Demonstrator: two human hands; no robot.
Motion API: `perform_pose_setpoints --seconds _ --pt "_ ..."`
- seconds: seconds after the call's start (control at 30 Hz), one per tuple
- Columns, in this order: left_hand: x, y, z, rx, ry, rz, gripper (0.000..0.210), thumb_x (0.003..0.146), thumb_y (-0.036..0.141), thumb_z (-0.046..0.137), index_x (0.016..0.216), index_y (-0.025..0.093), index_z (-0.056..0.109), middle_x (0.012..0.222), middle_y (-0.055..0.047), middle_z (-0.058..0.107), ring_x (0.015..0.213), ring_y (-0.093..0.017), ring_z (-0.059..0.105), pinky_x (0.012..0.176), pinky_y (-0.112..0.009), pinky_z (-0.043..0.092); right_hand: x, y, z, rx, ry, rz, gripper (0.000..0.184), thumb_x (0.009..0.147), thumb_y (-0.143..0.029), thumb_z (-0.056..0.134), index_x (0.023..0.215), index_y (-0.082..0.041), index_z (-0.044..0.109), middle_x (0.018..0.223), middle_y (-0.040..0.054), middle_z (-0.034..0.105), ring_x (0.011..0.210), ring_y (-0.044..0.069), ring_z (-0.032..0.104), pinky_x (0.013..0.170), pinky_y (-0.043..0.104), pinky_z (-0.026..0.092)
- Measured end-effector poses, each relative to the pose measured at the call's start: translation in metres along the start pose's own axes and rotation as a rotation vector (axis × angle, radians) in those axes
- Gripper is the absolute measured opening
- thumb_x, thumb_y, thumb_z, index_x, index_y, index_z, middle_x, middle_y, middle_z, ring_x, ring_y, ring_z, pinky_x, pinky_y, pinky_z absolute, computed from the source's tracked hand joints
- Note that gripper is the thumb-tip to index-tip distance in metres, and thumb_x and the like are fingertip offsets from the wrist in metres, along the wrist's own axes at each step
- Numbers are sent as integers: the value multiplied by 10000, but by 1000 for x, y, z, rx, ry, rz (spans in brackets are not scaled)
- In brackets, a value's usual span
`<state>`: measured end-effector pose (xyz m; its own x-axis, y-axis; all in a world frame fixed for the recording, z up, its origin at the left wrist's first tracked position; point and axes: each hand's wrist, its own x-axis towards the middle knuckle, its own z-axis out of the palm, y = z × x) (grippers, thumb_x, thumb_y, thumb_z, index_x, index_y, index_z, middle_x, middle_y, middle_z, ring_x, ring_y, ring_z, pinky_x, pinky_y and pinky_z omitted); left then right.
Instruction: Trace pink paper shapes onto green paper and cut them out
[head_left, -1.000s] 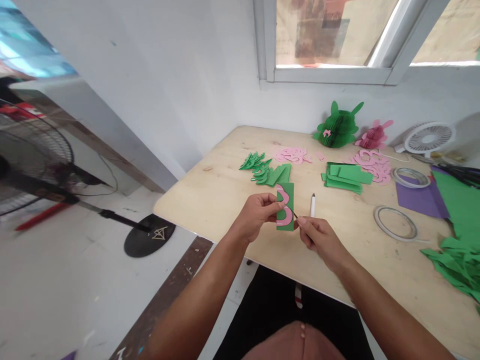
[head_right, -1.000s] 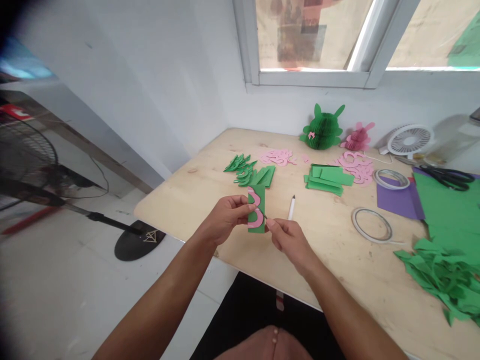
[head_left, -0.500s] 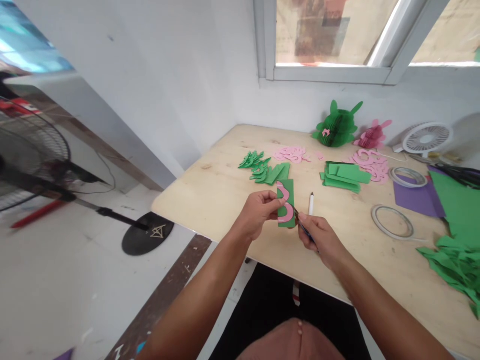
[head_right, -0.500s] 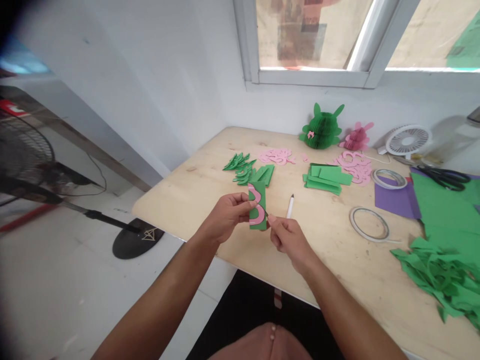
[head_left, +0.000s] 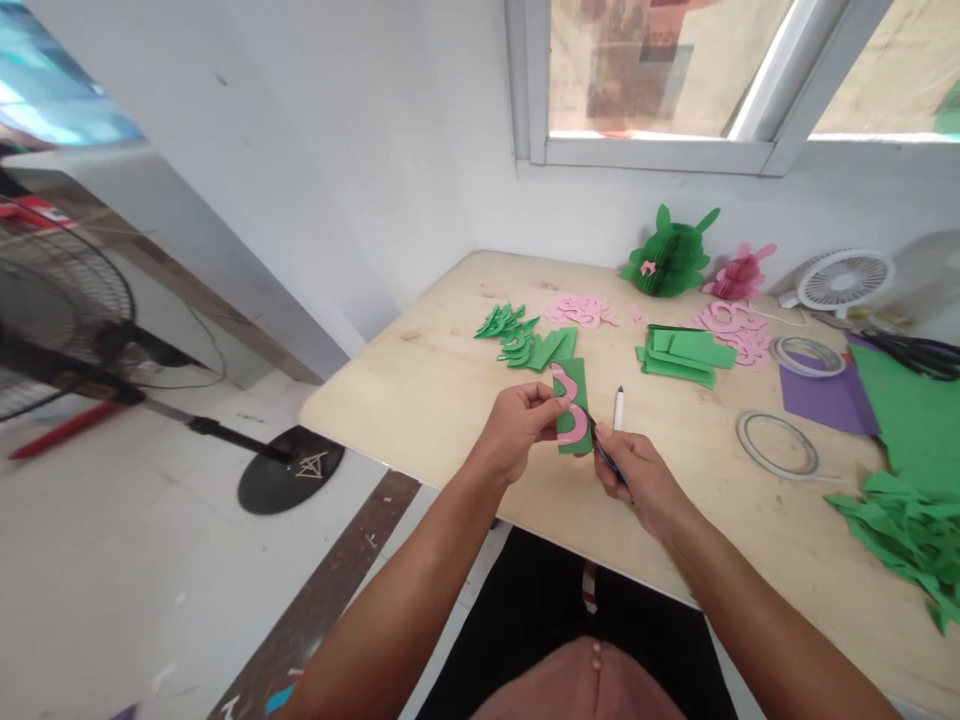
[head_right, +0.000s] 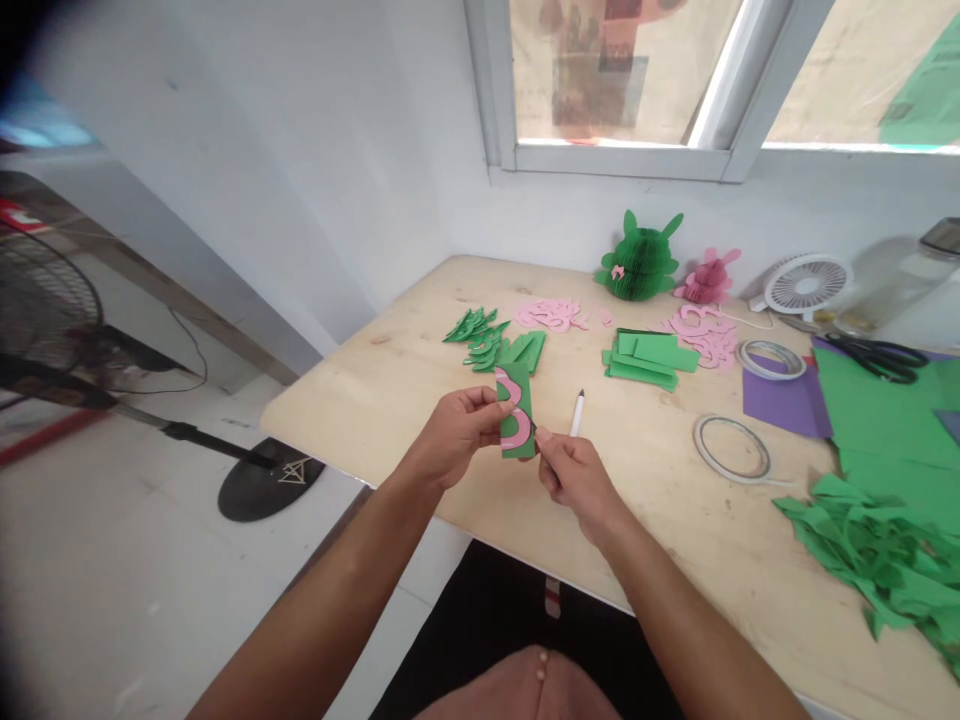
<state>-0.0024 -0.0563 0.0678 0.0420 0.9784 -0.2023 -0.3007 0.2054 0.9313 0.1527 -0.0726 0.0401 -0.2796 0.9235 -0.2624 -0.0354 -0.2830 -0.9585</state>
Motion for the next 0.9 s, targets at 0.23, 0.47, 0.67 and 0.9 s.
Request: perform_pose_setpoints --seconds 0.23,0.47,0.67,0.9 --pt "1 -1 1 -7 21 9 293 604 326 771 608 143 542 597 11 593 548 -108 563 595 -285 527 0 0 0 18 -7 13 526 730 -659 579 649 -139 595 404 -73 360 363 45 233 372 215 120" --pt "1 -2 2 -13 29 22 303 595 329 776 602 144 536 583 25 567 540 -97 540 594 -281 526 0 0 0 27 -7 18 531 723 -656 585 660 -130 609 404 -71 363 363 44 234 378 219 121" --pt "2 -4 1 -9 25 26 301 613 326 766 604 148 523 572 32 559 540 -99 541 619 -300 535 0 0 -1 28 -3 15 513 727 -645 589 663 -136 601 404 -74 363 362 45 234 384 225 118" --pt "0 -1 2 -12 7 21 290 633 314 758 618 146 521 615 18 597 544 -102 563 621 -293 532 2 2 -1 30 -17 2 528 745 -658 560 648 -141 592 399 -76 351 362 45 219 385 228 114"
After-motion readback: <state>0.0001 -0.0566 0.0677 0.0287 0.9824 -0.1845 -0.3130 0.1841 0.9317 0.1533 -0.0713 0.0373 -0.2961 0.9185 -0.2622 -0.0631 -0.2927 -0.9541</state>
